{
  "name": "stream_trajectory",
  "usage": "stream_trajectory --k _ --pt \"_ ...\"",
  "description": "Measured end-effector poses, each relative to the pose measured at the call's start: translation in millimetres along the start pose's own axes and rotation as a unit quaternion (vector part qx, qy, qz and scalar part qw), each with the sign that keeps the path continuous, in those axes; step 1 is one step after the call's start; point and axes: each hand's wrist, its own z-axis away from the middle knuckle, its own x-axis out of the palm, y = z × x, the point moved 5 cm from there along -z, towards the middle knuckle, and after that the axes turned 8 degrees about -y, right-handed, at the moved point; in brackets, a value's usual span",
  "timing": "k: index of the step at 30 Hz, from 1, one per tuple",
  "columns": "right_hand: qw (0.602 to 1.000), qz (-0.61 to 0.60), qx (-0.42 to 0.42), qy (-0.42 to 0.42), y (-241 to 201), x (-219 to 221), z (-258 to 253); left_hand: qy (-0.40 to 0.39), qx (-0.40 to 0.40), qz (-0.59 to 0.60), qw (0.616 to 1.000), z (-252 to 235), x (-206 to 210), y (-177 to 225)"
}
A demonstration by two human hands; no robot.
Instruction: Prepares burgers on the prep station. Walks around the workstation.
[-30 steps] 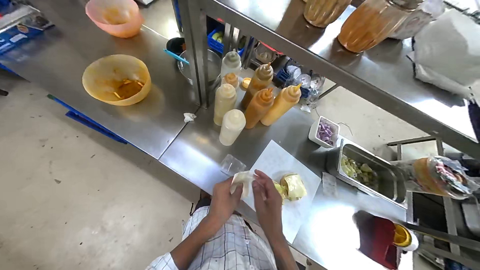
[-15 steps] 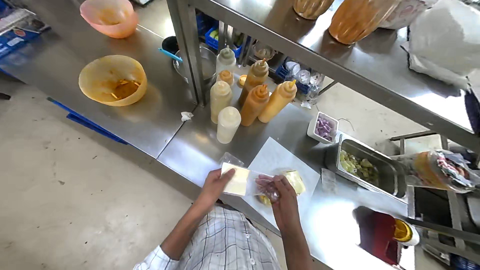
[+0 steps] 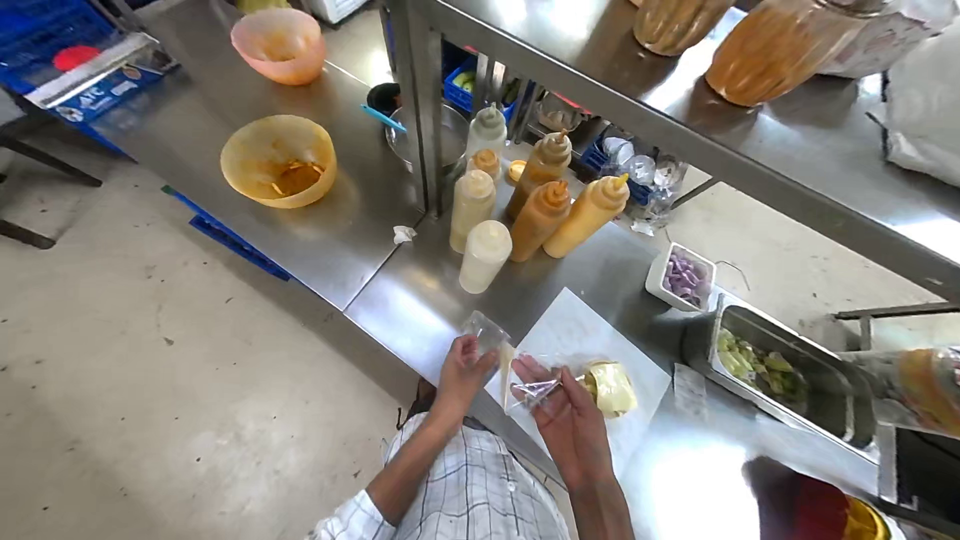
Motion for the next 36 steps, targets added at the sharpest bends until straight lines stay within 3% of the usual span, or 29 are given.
stream_trajectory --k 2,6,9,13,19,24,29,36 --pt "1.0 0.003 0.001 0.004 1 1 -2 -0.02 0.036 -0.019 0.999 6 6 11" --pt "0.999 0.023 -0.002 0.025 6 3 0 -0.179 0.028 0.051 0.982 24 30 28" --pt "0.985 0.152 -0.053 0.06 1 12 2 -0.196 0.057 0.086 0.975 24 35 25" --pt "0.918 0.356 -0.169 0.04 -14 11 5 -0.193 0.073 0.076 0.976 27 30 20" --pt "0.868 0.439 -0.221 0.069 -18 12 6 -0.25 0.08 0.039 0.964 30 29 21" --pt "0.839 0.486 -0.235 0.073 -31 15 11 -0.355 0.042 -0.025 0.934 27 23 24" --pt "0.799 0.548 -0.243 0.042 -45 21 12 -0.426 -0.056 -0.016 0.903 22 12 38" --pt "0.787 0.579 -0.209 0.034 -68 28 4 -0.53 -0.092 -0.051 0.841 7 5 54"
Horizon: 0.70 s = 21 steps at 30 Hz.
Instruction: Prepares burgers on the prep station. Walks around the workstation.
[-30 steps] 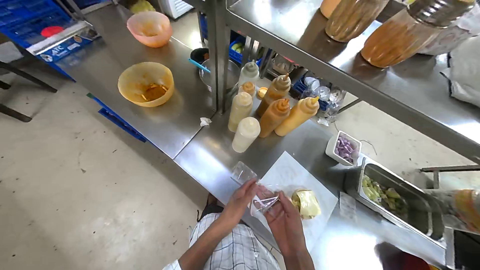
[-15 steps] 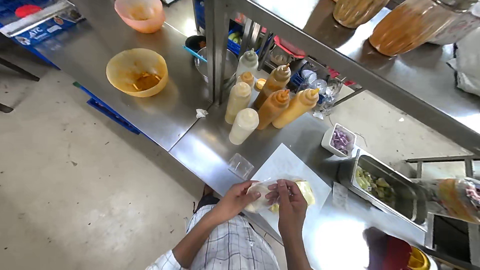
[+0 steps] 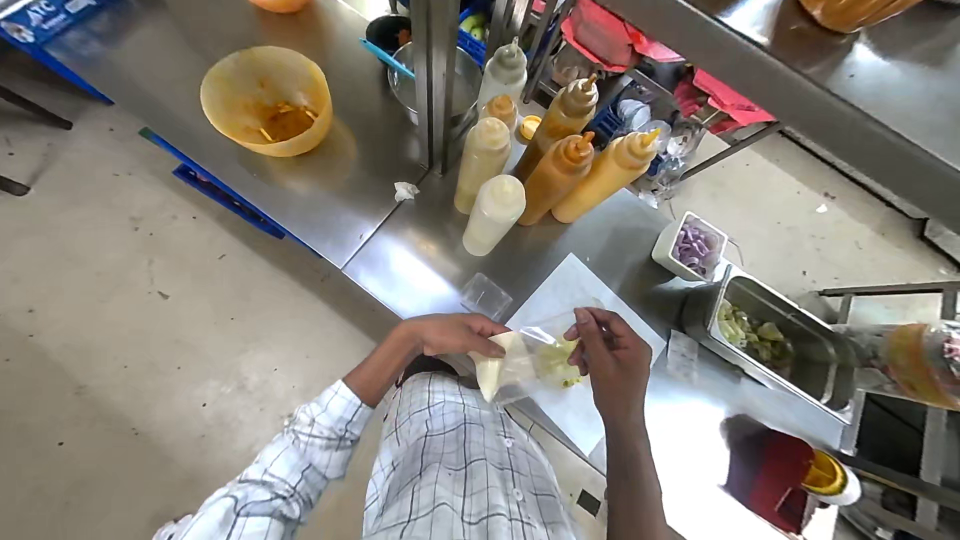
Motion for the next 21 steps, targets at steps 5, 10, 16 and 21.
stream_trajectory --k 5,10,16,21 --pt "1.0 0.007 0.023 0.018 3 -14 0 -0.012 -0.018 -0.008 1.0 -2 -9 4" --pt "0.998 0.0 0.033 0.052 6 -25 7 -0.01 -0.013 0.039 0.999 2 -19 -4" --pt "0.995 -0.054 0.036 0.079 8 -36 8 0.077 0.006 0.131 0.988 20 -30 -14" --pt "0.985 -0.121 0.061 0.11 24 -34 -1 0.302 0.128 0.25 0.911 67 -52 -63"
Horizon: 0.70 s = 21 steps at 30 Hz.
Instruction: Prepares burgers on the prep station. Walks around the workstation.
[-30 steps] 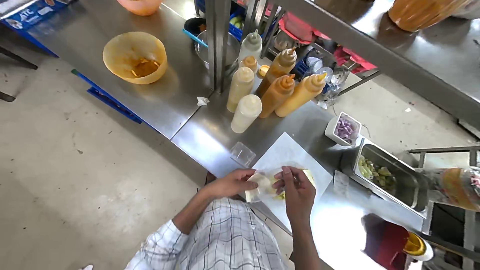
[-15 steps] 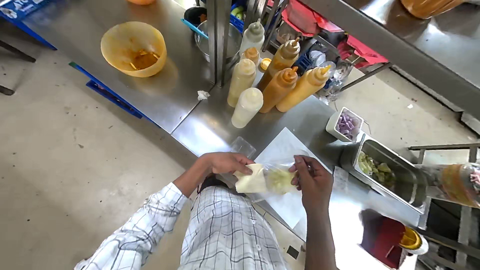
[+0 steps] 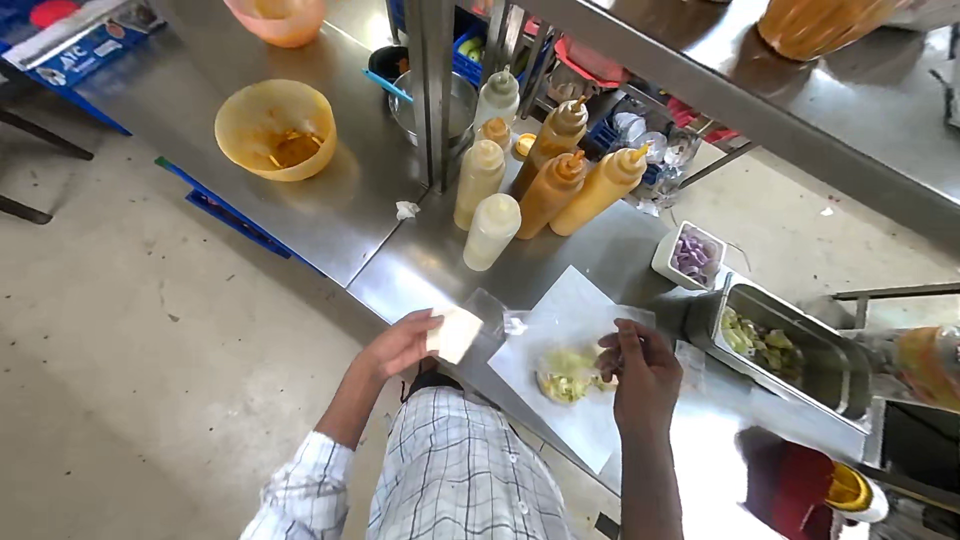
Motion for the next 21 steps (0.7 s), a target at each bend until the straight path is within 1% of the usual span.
stream_trajectory --k 2,4,6,8,11,13,15,18,19,20,21 --pt "0.998 -0.03 0.055 0.004 19 10 -9 0.113 0.061 0.042 0.991 16 -23 0" --pt "0.993 -0.041 0.11 -0.018 43 30 -17 0.2 0.107 0.076 0.971 32 -41 2" --pt "0.99 -0.032 0.127 -0.049 70 56 -26 0.247 0.139 0.09 0.955 45 -53 5" --pt "0.99 0.023 0.115 -0.082 96 80 -32 0.269 0.155 0.087 0.947 55 -55 11" --pt "0.983 0.132 0.089 -0.091 123 101 -40 0.275 0.173 0.074 0.943 65 -45 21" --pt "0.973 0.193 0.078 -0.102 128 104 -43 0.272 0.18 0.068 0.943 67 -31 27" --pt "0.96 0.242 0.074 -0.119 119 105 -40 0.261 0.178 0.079 0.946 68 -16 28" --pt "0.944 0.315 0.013 -0.101 82 100 -26 0.215 0.173 0.099 0.956 62 7 22" --pt "0.944 0.31 -0.002 -0.111 70 99 -18 0.201 0.166 0.102 0.96 57 15 19" --pt "0.952 0.273 -0.004 -0.137 62 98 -7 0.184 0.157 0.105 0.964 52 24 15" --pt "0.963 0.207 0.014 -0.173 58 99 6 0.163 0.145 0.104 0.97 45 34 9"
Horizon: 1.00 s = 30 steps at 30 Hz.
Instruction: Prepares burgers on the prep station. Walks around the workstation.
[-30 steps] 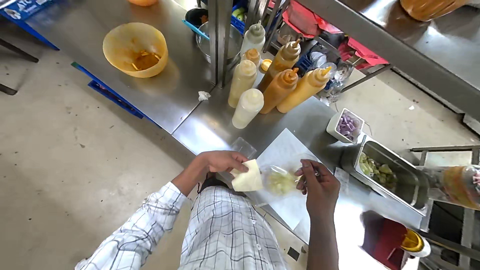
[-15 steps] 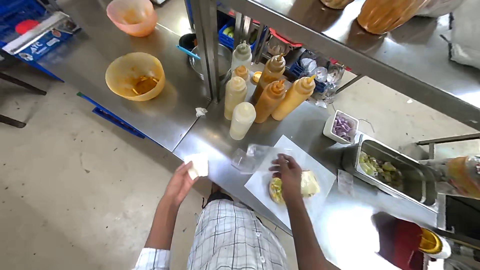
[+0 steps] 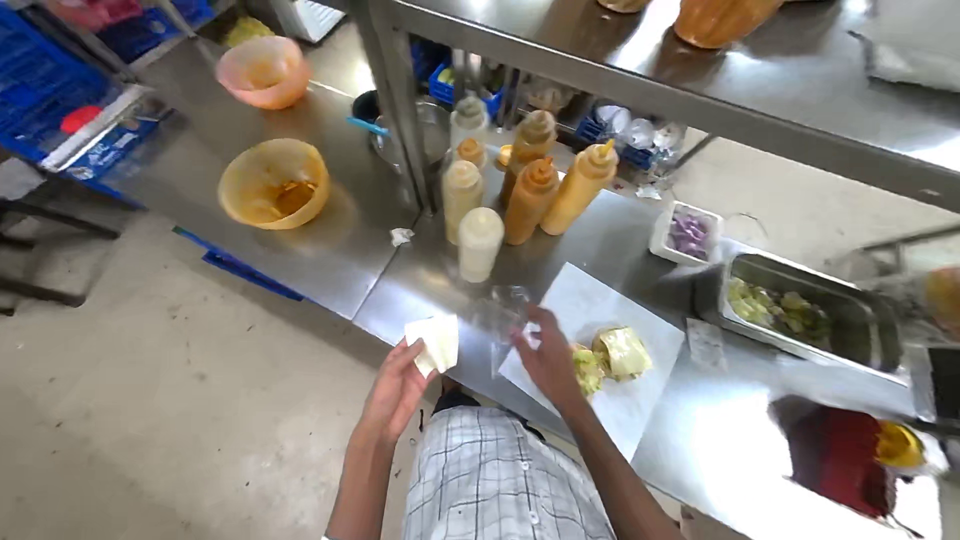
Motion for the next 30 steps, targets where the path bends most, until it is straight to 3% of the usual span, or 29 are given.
stream_trajectory --k 3,5,12,18,23,30 --pt "0.954 -0.276 0.032 -0.115 3 16 33 -0.079 -0.075 -0.025 0.994 -2 29 -40" --pt "0.936 -0.338 0.052 -0.089 21 13 51 -0.115 -0.129 -0.067 0.983 -2 42 -65" --pt "0.926 -0.365 0.076 0.057 82 -27 115 -0.202 -0.257 -0.237 0.915 -4 90 -123" --pt "0.903 -0.387 0.118 0.148 105 -46 139 -0.252 -0.281 -0.369 0.849 -24 119 -157" --pt "0.887 -0.41 0.135 0.166 117 -48 148 -0.255 -0.282 -0.401 0.833 -28 116 -171" --pt "0.89 -0.406 0.143 0.149 120 -42 146 -0.243 -0.263 -0.4 0.844 -24 96 -164"
